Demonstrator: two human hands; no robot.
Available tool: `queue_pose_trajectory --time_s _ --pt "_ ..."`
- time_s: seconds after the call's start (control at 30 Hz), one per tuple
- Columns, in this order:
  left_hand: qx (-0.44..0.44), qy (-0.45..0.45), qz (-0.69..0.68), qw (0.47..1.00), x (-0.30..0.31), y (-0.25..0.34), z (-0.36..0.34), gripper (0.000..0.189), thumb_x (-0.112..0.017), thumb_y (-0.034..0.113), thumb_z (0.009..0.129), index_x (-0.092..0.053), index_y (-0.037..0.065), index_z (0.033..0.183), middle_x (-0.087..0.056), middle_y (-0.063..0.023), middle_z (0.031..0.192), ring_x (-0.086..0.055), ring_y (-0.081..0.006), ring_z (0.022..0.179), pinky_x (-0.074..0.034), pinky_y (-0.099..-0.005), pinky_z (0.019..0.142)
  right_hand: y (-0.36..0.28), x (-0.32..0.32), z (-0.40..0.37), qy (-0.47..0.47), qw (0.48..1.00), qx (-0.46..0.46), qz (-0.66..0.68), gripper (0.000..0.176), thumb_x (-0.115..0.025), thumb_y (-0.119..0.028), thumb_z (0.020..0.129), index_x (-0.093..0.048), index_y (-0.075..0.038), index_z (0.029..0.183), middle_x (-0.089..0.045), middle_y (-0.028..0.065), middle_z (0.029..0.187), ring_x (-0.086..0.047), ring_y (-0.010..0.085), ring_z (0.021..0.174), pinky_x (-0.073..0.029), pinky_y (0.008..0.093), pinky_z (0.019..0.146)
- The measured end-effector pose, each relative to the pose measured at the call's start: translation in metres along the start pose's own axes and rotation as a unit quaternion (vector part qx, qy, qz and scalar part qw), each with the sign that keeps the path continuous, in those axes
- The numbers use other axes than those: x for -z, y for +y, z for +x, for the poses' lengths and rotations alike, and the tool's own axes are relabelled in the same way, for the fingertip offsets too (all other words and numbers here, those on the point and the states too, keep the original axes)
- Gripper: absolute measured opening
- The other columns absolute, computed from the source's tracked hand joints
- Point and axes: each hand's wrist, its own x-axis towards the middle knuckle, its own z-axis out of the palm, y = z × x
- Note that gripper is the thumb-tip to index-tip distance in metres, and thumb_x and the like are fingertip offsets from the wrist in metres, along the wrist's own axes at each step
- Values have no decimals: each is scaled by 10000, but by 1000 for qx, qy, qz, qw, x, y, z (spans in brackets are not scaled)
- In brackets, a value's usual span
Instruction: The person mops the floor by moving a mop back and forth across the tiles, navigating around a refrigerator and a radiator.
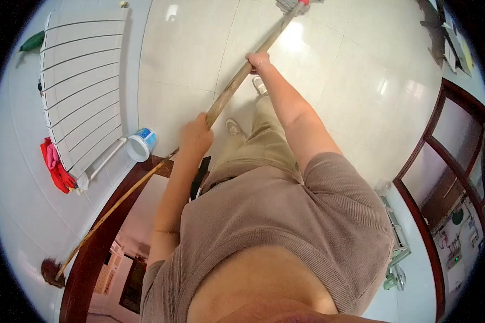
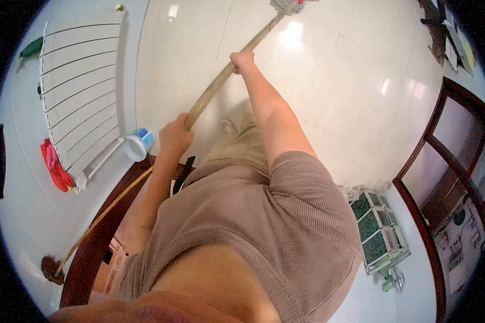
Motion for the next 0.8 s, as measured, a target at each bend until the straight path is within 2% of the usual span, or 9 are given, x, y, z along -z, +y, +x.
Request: queue_pose_trajectory --time_s 0.13,0.3,0.4,0.43,0.5,0.6,0.67,0.73,0.8 --pt "11 -10 20 1000 -14 -64 -73 318 -536 134 702 -539 77 1015 -617 -155 780 -584 -356 745 -448 -455 679 71 -27 -29 -9 996 -10 -85 250 -615 -156 682 -552 29 837 -590 146 739 -591 259 572 -523 373 507" --pt "49 7 20 999 -31 -151 -176 310 -549 91 690 -553 87 1000 -615 -146 801 -579 -340 759 -446 -436 670 161 -87 -78 -65 976 -84 -193 194 -583 -217 730 -565 -29 775 -582 90 680 -584 213 569 -517 354 488" --pt "76 37 4 996 -30 -190 -241 313 -546 56 687 -559 87 999 -608 -151 809 -573 -339 767 -443 -426 667 226 -136 -108 -127 972 -86 -178 158 -529 -138 723 -510 8 666 -529 149 599 -532 235 477 -489 377 406" --pt "97 45 14 994 -25 -203 -260 318 -543 40 686 -560 88 1000 -604 -157 814 -570 -341 773 -441 -421 666 246 -152 -125 -154 975 -61 -150 166 -527 -160 736 -497 -12 667 -508 126 589 -510 222 468 -483 361 398" --pt "143 16 28 989 -14 -219 -302 322 -541 31 684 -560 87 1001 -602 -154 835 -565 -343 789 -437 -421 678 277 -183 -148 -255 939 -116 -201 177 -515 -202 771 -494 -32 725 -465 84 594 -474 184 444 -470 343 377" --pt "180 87 37 979 -12 -248 -364 288 -538 18 672 -582 83 949 -595 -161 847 -559 -350 802 -434 -416 688 312 -229 -203 -302 909 -136 -254 196 -522 -226 789 -491 -51 705 -443 54 605 -476 157 444 -481 323 378" --pt "183 113 29 976 -8 -253 -398 280 -536 12 665 -589 77 933 -593 -164 845 -559 -350 802 -434 -414 689 335 -254 -224 -360 871 -196 -271 187 -581 -274 756 -544 -90 753 -544 59 692 -549 149 524 -522 347 448" --pt "242 81 106 961 5 -249 -420 272 -557 14 637 -598 58 902 -592 -176 781 -566 -352 754 -440 -412 674 348 -273 -254 -400 859 -210 -242 153 -610 -228 739 -546 -92 771 -556 69 721 -570 174 564 -535 364 485" --pt "266 76 115 954 6 -249 -438 276 -573 21 620 -606 58 891 -589 -181 745 -566 -355 724 -442 -415 661 397 -322 -250 -360 869 -239 -240 147 -622 -211 728 -550 -93 775 -560 71 727 -574 185 572 -535 371 484"
